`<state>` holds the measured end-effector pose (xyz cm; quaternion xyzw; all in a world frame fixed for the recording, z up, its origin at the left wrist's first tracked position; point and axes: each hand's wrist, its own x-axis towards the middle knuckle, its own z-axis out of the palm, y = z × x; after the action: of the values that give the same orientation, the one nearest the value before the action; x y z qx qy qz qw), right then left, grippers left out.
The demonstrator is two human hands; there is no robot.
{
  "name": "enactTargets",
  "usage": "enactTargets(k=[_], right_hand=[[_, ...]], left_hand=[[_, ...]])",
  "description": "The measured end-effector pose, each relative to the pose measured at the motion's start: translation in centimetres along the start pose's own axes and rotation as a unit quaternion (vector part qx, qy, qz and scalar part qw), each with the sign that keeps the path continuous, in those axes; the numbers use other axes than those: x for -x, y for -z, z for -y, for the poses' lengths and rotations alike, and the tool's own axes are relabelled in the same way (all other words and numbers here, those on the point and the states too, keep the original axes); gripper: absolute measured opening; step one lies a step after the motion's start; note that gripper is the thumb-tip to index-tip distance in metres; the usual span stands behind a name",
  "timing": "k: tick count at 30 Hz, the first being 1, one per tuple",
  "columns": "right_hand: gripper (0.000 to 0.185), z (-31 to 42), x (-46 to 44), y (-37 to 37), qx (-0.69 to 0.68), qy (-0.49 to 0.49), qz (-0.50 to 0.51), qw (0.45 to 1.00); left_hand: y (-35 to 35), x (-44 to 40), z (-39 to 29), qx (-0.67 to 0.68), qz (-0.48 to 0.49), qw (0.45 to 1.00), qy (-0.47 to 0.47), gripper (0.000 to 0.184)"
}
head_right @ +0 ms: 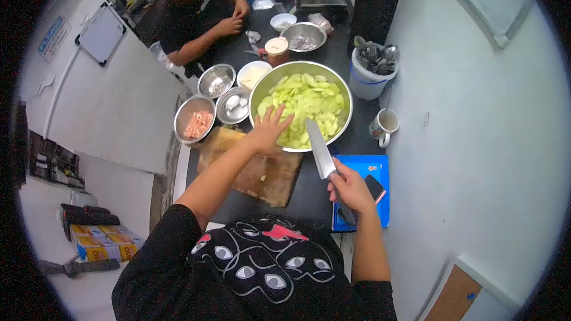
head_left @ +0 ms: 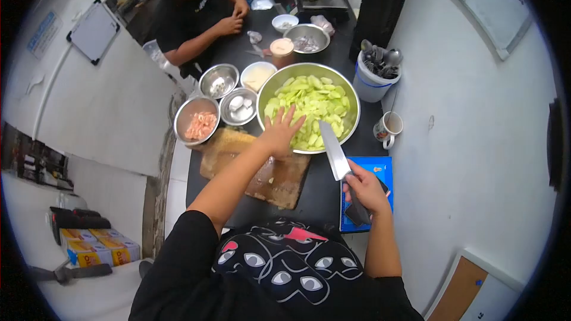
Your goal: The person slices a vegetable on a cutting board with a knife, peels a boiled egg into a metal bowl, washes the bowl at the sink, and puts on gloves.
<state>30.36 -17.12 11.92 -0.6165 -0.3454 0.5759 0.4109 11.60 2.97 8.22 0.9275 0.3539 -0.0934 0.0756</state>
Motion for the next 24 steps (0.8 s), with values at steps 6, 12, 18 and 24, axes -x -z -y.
enactTargets(k=[6, 12, 18, 24], right_hand=[[0.046, -4.6, 1.3, -0.7, 0.204, 0.119, 0.036, 0.971], [0.043, -11.2, -4.8, -6.1, 0.414, 0.171, -0.044, 0.893], [0.043, -12.8, -5.9, -7.1, 0.423, 0.183, -0.032, 0.887], [0.037, -10.1, -3.7, -6.1, 0.444, 0.219, -0.050, 0.868]], left_hand=[[-4.2, 5.9, 4.2, 0.253, -0.186, 0.946, 0.080, 0.025], [-12.6, 10.8, 0.9, 0.325, -0.037, 0.928, 0.179, 0.023], [-13.6, 10.7, 0.5, 0.299, -0.083, 0.933, 0.182, 0.019], [-10.0, 9.7, 0.0, 0.403, -0.205, 0.880, 0.148, 0.015]])
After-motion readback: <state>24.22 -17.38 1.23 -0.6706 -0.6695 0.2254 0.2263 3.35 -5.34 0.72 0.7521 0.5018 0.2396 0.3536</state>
